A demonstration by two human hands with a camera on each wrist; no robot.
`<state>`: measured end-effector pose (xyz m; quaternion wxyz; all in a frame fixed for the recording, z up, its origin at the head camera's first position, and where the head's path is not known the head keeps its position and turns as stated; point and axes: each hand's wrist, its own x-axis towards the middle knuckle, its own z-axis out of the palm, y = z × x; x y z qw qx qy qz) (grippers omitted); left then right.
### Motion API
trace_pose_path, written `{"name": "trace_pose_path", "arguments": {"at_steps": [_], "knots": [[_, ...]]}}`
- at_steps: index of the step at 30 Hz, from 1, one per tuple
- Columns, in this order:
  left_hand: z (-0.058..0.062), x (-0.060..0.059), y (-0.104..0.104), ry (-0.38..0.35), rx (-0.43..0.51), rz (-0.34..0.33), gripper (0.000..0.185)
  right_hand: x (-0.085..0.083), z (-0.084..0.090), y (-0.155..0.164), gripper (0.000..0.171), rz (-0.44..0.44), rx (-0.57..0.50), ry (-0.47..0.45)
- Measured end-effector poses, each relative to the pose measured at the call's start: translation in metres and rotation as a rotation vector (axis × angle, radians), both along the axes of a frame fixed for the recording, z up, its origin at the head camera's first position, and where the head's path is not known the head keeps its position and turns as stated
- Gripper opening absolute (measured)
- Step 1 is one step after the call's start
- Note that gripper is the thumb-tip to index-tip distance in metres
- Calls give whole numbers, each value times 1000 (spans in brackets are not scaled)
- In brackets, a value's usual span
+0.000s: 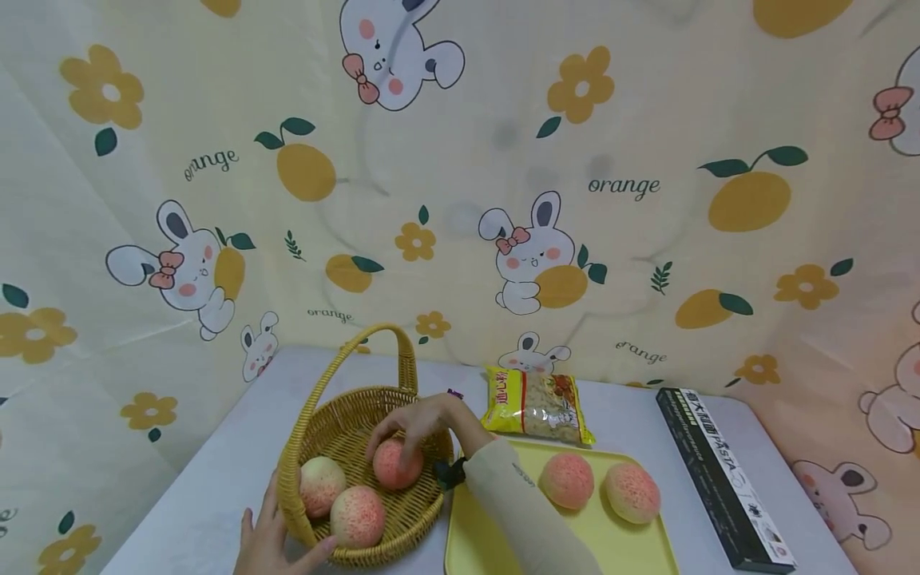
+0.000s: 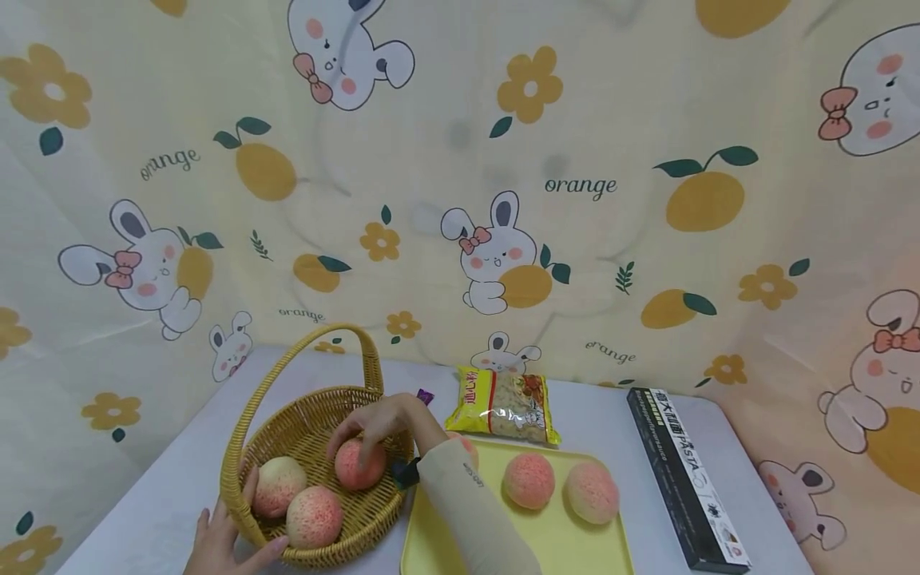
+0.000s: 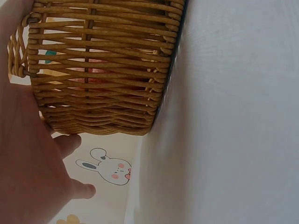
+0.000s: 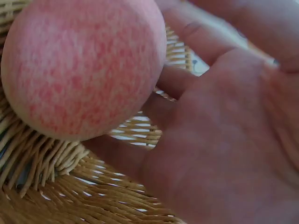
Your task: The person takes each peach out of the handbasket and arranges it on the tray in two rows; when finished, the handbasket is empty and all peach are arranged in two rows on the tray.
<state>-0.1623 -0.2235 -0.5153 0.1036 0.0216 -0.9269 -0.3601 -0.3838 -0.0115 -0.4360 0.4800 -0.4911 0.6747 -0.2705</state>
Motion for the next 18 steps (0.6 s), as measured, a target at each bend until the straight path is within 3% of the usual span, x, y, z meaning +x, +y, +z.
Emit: {"name": "trace_pose_path", "arguments": {"at_steps": [5,12,18], "knots": [[-1,0,0,1,-13,5,102,-1,-4,3,60,-8,38,-62],[-1,-1,0,-10,-10,4,103,-6,-8,6,68,42,43,-28],[-1,-1,0,-23,-26,8,106,-7,-12,6,70,31,35,-33]]}}
